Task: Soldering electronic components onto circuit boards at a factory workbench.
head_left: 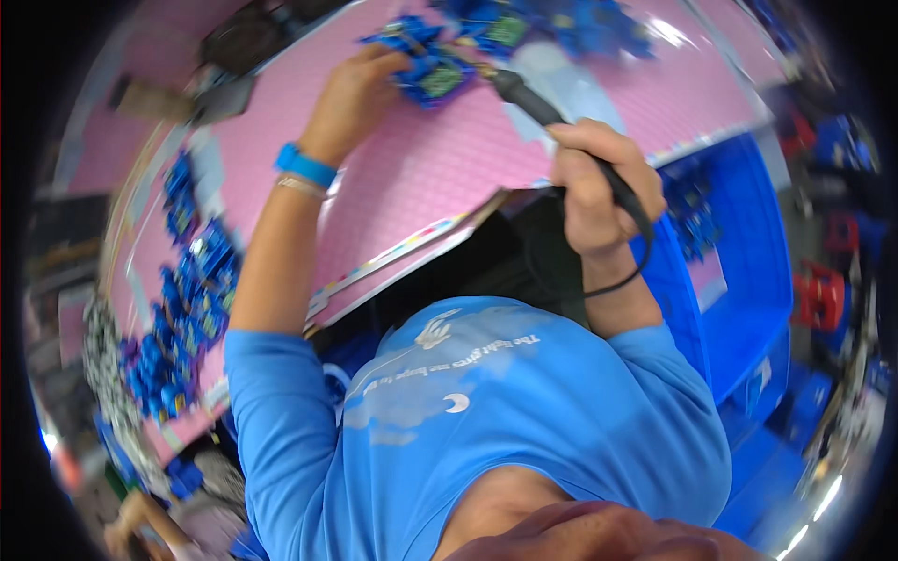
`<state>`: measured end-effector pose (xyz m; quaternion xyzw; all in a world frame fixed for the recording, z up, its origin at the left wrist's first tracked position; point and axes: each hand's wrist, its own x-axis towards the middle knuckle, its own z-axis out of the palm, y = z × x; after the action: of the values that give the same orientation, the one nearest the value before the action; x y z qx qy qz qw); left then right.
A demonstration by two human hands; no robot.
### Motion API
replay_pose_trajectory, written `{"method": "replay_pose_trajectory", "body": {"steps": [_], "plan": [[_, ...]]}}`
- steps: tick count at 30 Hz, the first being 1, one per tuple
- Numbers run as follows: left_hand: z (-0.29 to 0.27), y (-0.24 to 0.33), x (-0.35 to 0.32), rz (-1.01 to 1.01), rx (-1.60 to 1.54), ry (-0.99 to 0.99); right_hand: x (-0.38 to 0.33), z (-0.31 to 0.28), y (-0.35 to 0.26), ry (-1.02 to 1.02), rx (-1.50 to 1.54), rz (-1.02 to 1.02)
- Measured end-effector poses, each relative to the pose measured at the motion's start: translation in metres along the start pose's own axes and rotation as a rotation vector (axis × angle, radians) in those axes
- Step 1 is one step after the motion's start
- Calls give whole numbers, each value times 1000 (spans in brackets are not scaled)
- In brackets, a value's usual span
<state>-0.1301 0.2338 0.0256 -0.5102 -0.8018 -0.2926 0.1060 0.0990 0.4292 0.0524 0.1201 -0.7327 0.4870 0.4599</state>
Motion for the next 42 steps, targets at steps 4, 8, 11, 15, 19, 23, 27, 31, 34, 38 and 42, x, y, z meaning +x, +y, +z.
{"method": "replay_pose_trajectory", "body": {"steps": [4,8,11,15,19,23,27,31,34,38,42], "plan": [[-17,21,-20,-106,78,-54,4,-11,3,-32,-110,-101],[-32,83,-67,-284,181,-131,-10,7,23,-30,-56,-104],[-45,131,-113,-476,237,-110,-23,36,21,-116,-29,-73],[-57,151,-151,-602,185,38,-35,73,9,-351,10,-12],[-62,147,-173,-763,-42,294,-47,96,-10,-451,0,64],[-51,142,-179,-867,-288,368,-53,107,-15,-462,10,111],[-46,126,-177,-829,-365,374,-49,105,-15,-497,-86,152],[-48,97,-166,-511,-76,419,-56,107,-7,-424,-71,91],[-50,93,-156,-388,23,373,-61,105,-6,-400,-48,118],[-55,90,-157,-343,62,334,-63,105,-5,-391,14,109],[-72,106,-178,-478,-67,216,-63,106,-5,-411,12,111]]}}
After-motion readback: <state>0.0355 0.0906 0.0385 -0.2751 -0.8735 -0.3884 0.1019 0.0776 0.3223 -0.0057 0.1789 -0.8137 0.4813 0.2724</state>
